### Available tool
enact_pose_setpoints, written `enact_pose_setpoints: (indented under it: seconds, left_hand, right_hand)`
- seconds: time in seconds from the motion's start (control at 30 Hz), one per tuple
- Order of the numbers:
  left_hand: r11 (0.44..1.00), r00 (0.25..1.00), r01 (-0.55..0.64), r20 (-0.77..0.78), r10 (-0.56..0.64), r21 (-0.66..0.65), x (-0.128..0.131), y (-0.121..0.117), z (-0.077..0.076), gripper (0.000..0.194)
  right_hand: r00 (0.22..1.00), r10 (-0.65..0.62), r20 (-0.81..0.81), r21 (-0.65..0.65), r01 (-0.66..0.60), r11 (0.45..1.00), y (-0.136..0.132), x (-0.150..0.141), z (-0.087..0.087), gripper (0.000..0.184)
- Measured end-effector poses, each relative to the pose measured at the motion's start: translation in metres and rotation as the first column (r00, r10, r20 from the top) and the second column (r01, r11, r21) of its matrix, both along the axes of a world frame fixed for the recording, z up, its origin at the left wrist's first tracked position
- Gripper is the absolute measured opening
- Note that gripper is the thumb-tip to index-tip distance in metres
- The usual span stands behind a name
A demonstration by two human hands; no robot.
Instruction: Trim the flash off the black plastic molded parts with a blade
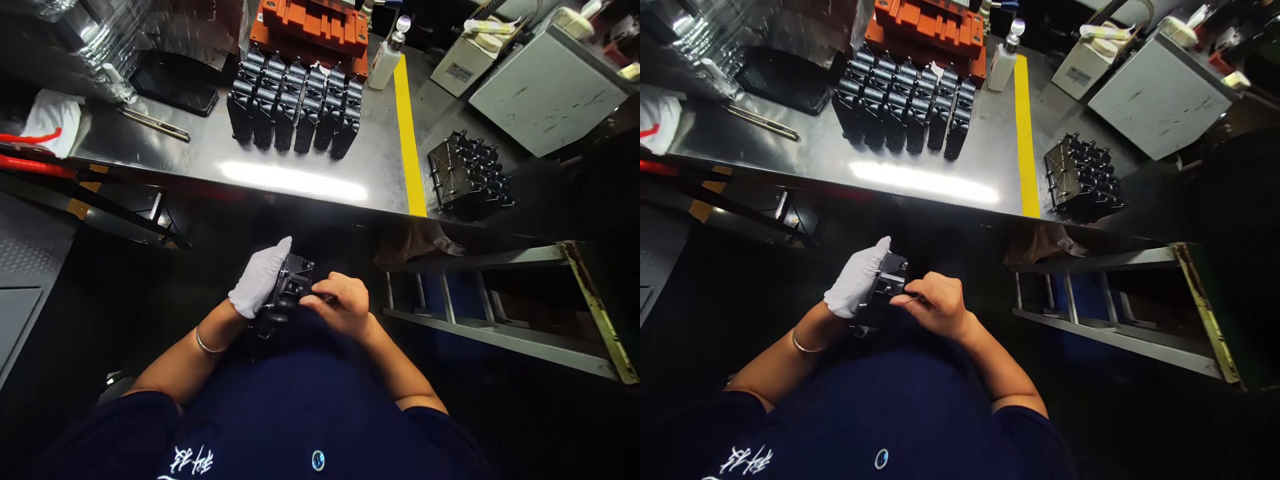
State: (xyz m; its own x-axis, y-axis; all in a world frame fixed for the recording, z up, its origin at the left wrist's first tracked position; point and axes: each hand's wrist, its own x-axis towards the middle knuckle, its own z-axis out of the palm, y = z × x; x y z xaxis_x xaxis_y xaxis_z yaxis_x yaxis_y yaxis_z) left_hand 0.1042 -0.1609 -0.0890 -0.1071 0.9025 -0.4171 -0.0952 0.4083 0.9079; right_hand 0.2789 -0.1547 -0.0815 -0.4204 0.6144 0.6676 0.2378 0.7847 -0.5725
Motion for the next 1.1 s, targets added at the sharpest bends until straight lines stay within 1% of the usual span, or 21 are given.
enact_pose_setpoints:
  seconds: [0.03, 0.07, 0.13, 0.2, 0.23, 0.3, 0.37, 0.43, 0.53, 0.6, 0.73, 0.9, 1.1]
  left_hand:
    - [0.997, 0.997, -0.058, -0.054, 0.060, 0.043, 0.002, 0.001, -0.002, 0.049]
    - [0.988, 0.986, -0.118, -0.107, 0.129, 0.096, 0.004, 0.002, -0.004, 0.048]
    - [0.958, 0.955, -0.212, -0.167, 0.245, 0.192, 0.008, 0.001, -0.005, 0.045]
    - [0.941, 0.945, -0.240, -0.163, 0.283, 0.239, 0.012, -0.001, -0.003, 0.041]
    - [0.941, 0.950, -0.231, -0.152, 0.273, 0.249, 0.014, -0.003, -0.002, 0.038]
    - [0.947, 0.967, -0.175, -0.135, 0.217, 0.269, 0.016, -0.008, 0.002, 0.030]
    - [0.949, 0.985, -0.096, -0.112, 0.135, 0.302, 0.017, -0.012, 0.004, 0.030]
    - [0.941, 0.992, -0.052, -0.088, 0.087, 0.335, 0.017, -0.014, 0.005, 0.033]
    - [0.933, 0.988, -0.067, -0.104, 0.111, 0.354, 0.018, -0.017, 0.009, 0.033]
    - [0.926, 0.983, -0.089, -0.116, 0.141, 0.367, 0.020, -0.018, 0.012, 0.031]
    - [0.914, 0.984, -0.095, -0.101, 0.145, 0.394, 0.023, -0.020, 0.015, 0.024]
    - [0.929, 0.987, -0.057, -0.120, 0.108, 0.366, 0.025, -0.015, 0.009, 0.023]
    - [0.949, 0.991, -0.039, -0.108, 0.077, 0.314, 0.024, -0.007, -0.003, 0.026]
  right_hand:
    - [0.999, -0.040, -0.008, -0.065, 0.039, 0.997, -0.002, 0.001, -0.003, 0.013]
    - [0.997, -0.076, -0.010, -0.138, 0.074, 0.988, -0.004, 0.001, -0.007, 0.016]
    - [0.990, -0.144, 0.006, -0.274, 0.140, 0.952, -0.006, 0.002, -0.014, 0.031]
    - [0.981, -0.191, 0.016, -0.346, 0.185, 0.920, -0.005, 0.003, -0.020, 0.042]
    - [0.977, -0.212, 0.011, -0.362, 0.202, 0.910, -0.002, 0.003, -0.022, 0.042]
    - [0.972, -0.232, -0.019, -0.384, 0.207, 0.900, 0.005, 0.003, -0.024, 0.035]
    - [0.975, -0.215, -0.063, -0.405, 0.172, 0.898, 0.014, 0.004, -0.023, 0.027]
    - [0.975, -0.186, -0.119, -0.402, 0.124, 0.907, 0.021, 0.004, -0.021, 0.022]
    - [0.973, -0.147, -0.180, -0.379, 0.070, 0.923, 0.024, 0.002, -0.018, 0.023]
    - [0.971, -0.134, -0.200, -0.386, 0.048, 0.921, 0.021, 0.001, -0.017, 0.025]
    - [0.952, -0.139, -0.274, -0.379, 0.026, 0.925, 0.016, 0.003, -0.016, 0.029]
    - [0.945, -0.157, -0.288, -0.357, 0.046, 0.933, 0.020, 0.008, -0.018, 0.032]
    - [0.947, -0.170, -0.271, -0.390, 0.053, 0.919, 0.025, 0.009, -0.029, 0.031]
